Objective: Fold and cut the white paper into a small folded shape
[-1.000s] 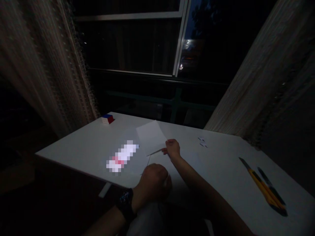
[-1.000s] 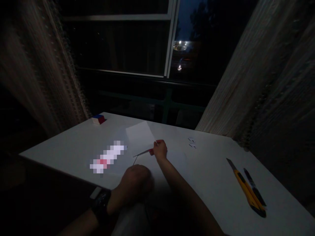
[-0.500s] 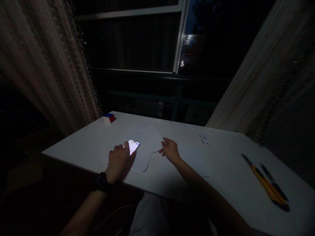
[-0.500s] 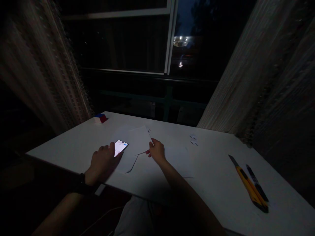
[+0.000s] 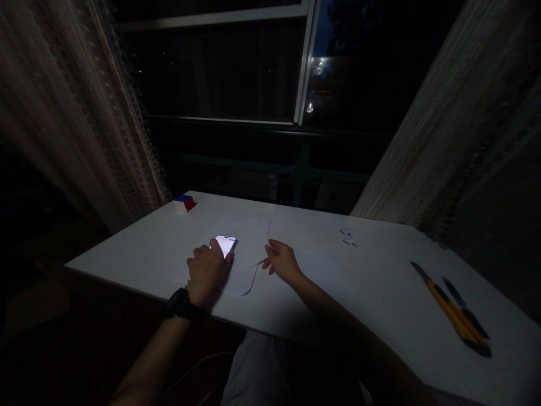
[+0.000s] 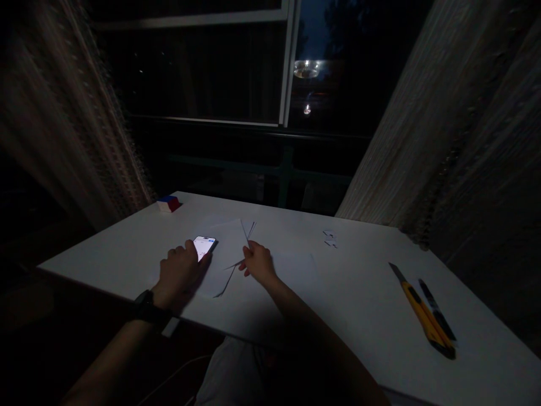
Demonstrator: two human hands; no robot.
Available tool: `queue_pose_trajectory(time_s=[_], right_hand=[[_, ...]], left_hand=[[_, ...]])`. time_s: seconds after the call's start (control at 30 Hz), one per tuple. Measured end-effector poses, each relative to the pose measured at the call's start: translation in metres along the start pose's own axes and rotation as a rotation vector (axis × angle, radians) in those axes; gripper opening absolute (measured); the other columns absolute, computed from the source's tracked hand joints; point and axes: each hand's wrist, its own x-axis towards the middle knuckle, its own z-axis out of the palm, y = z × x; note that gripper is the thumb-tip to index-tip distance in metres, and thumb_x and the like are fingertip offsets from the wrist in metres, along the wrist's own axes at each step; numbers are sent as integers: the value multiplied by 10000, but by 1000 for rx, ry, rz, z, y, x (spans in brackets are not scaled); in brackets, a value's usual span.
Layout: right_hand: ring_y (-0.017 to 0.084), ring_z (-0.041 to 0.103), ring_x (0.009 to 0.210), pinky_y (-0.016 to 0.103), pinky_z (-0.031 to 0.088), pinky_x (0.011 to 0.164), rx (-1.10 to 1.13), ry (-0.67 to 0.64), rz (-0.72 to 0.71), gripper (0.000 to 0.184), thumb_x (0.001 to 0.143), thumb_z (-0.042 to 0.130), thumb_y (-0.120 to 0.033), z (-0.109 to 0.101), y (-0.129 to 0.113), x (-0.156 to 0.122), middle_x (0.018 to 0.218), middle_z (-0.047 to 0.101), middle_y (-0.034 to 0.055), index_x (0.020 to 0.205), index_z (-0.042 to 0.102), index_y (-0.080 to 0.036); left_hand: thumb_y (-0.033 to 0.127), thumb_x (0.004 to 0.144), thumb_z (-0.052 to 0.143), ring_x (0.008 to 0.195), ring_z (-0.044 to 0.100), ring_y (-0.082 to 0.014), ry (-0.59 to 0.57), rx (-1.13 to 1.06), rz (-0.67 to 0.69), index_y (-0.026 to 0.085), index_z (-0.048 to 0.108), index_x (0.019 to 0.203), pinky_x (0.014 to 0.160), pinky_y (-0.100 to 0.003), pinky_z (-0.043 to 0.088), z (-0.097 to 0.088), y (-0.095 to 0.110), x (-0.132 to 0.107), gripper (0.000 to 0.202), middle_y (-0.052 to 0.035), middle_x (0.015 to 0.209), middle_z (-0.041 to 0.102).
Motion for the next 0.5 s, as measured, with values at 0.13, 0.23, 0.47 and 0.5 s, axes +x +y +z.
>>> queue_pose_trajectory(time_s=[0.13,0.23,0.47,0.5], right_hand=[[67,455,308,177,366,360,-88,-59,-65,357,855,420,-365,0,-4,-4,490,609,-12,1060,616,-148],[84,512,375,190,386,391,-107,-76,-49,337,840,441,-348,-5,-2,0,576,650,11,1040,622,-147],[247,545,1044,322,408,864,-723,-230,-263,587,601,708,-379,-86,-3,6,1113,611,102,1142,587,-186],[281,506,1094,348,391,884,-837,-245,-243,691,557,734,-412,-99,-3,5,1167,572,120,1187,553,-194]], left_hand=[[462,843,303,864,521,-346,30,23,26,36,479,1103,664,-425,401,0,2,-1,530,-235,926,569],[460,842,306,871,515,-354,49,52,37,35,471,1125,680,-442,390,-1,1,-3,537,-232,931,572],[464,852,302,932,492,-333,108,-42,216,79,513,1043,741,-445,368,-15,29,-15,479,-202,982,557],[456,855,303,925,495,-323,88,-79,262,88,525,1011,740,-435,371,-16,38,-18,457,-193,968,560]])
